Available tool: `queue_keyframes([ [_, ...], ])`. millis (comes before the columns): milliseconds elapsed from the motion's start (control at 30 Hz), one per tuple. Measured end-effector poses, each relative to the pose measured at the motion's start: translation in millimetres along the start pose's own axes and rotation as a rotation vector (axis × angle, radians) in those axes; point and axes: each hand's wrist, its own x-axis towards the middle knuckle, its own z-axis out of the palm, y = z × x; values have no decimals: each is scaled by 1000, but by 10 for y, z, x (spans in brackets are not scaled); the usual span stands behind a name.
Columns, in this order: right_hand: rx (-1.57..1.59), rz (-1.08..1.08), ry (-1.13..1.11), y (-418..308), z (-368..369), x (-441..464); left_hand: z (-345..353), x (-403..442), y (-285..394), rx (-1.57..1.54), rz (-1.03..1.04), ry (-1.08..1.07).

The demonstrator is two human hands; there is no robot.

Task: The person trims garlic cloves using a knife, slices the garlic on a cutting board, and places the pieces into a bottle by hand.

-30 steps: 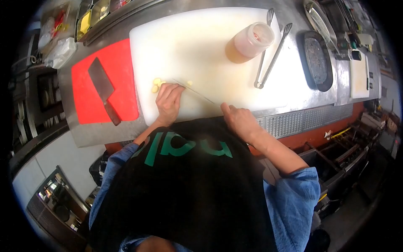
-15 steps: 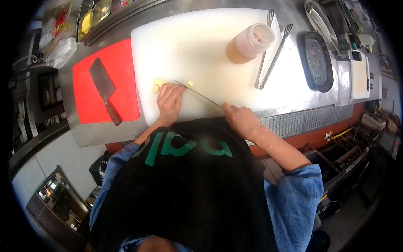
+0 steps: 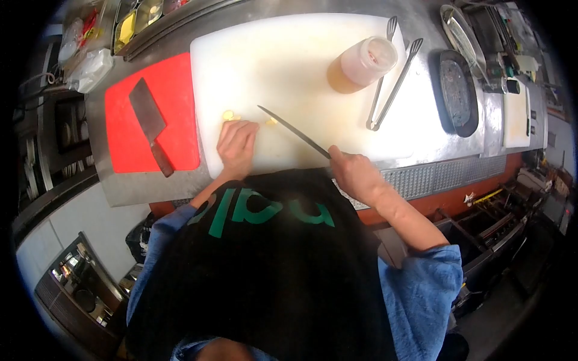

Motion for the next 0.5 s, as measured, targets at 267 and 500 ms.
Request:
queue_keyframes([
  [267,36,20,-60,94,224,20,-464,133,-115,266,-87,-75],
  [500,76,67,-41,72,225,8,-404,199,-142,366,-17,-219],
])
